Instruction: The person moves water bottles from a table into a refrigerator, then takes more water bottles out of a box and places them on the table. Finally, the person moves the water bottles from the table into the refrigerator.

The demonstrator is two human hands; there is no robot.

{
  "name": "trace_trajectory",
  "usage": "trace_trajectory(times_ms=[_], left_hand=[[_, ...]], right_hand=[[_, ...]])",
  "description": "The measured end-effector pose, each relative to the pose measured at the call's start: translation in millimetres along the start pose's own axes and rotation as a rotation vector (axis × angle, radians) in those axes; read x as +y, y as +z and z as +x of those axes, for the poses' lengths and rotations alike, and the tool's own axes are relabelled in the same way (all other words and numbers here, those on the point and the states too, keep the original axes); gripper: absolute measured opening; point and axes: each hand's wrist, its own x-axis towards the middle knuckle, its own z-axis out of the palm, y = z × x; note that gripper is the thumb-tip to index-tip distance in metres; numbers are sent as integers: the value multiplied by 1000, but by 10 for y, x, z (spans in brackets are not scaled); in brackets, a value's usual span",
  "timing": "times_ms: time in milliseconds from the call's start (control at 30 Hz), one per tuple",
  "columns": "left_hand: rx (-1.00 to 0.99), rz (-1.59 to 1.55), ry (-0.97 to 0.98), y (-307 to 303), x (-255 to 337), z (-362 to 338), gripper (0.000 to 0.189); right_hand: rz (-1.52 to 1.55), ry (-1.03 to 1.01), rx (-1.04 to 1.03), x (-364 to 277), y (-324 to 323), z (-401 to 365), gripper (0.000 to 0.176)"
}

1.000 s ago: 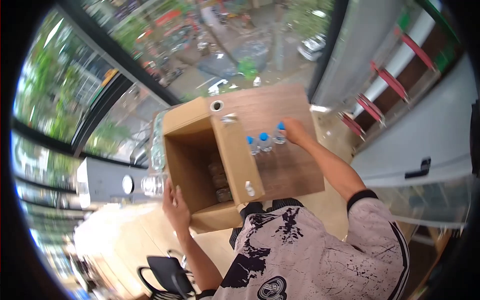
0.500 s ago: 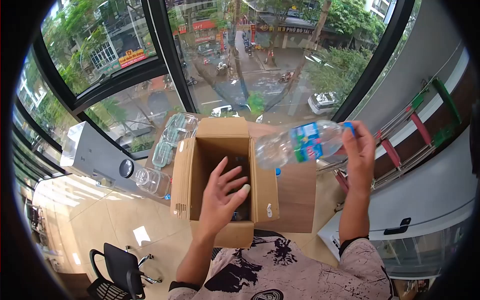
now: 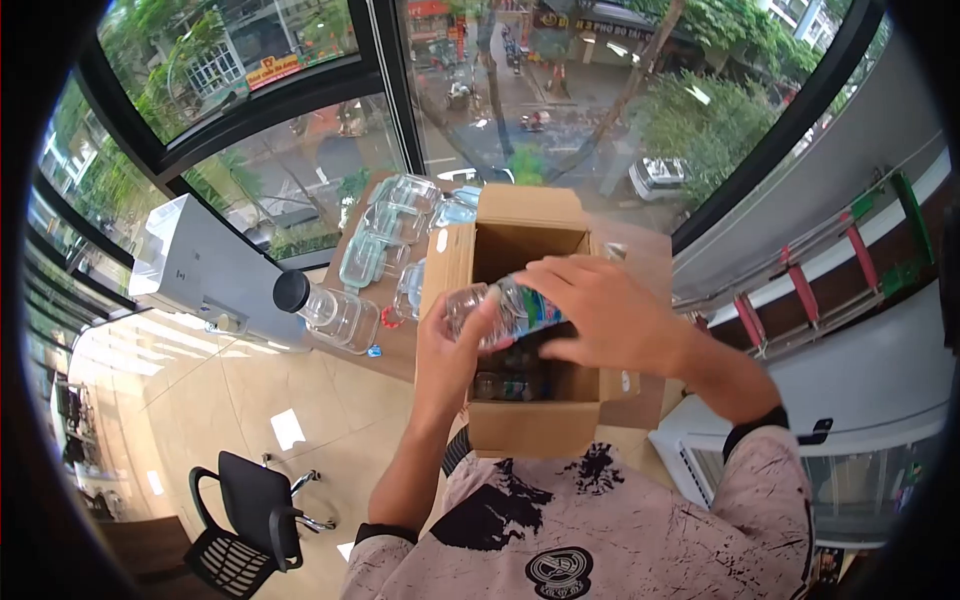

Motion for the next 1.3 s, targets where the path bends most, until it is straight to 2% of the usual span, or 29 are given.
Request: trace_trajectory(times_ms=[67,133,233,333,400,433,467,533,567,633,733,800,833,900,967,1033,1100,1167,1200,1267,1300], left_hand=[[-34,-37,-26,-86,56,122,37],[-54,-5,7,-170,84,241,38],[-77,65,0,-295,110,378,39],[-158,99,-40,-378,90,435,49],[-193,63,-84,-483,16,407,60],[-137,36,-63,-539,-58,365,73],[-150,33,-71,-579,-110,287,73],[17,309,207,-618,-211,93,78],[-13,307,193,-609,-256,2,78],[-15,858,474,-500,-337,-223,87],[-92,828,422,-407,-618,-249,92],[-130,829,426,-417,-623,-224,91],[-129,802,430,-454,-604,-200,87],[-151,739,427,-485,-560,-181,79],[-182,732,422,-503,-606,-173,77],[-212,730,413,-509,-618,-171,75],[-177,736,396,-500,-597,-190,70],[-192,748,399,-498,-580,-193,67],[-192,768,396,-493,-575,-205,65],[-184,762,391,-465,-561,-205,67],[-167,765,386,-468,-561,-202,68]], right_hand=[[-63,122,-188,-24,135,230,66],[-83,89,-175,39,150,397,62],[-44,75,-282,164,233,583,58],[105,107,-264,285,314,538,55],[225,195,-341,364,374,466,55],[222,210,-343,409,402,413,55],[212,186,-332,452,433,363,52],[203,181,-322,525,476,274,50],[218,175,-341,565,491,236,51],[233,161,-363,598,480,204,52],[237,142,-427,614,456,238,53],[186,125,-534,621,495,318,55],[178,154,-520,646,555,336,55],[34,162,-678,750,787,393,55],[-48,173,-743,833,1041,463,59],[-86,292,-867,802,1298,587,59],[-141,233,-922,1019,1899,527,51],[-254,212,-1106,1014,2186,595,39],[-253,222,-1113,1079,2412,484,39],[-166,446,-789,1236,2896,271,30],[-65,616,-698,1206,3013,234,22]])
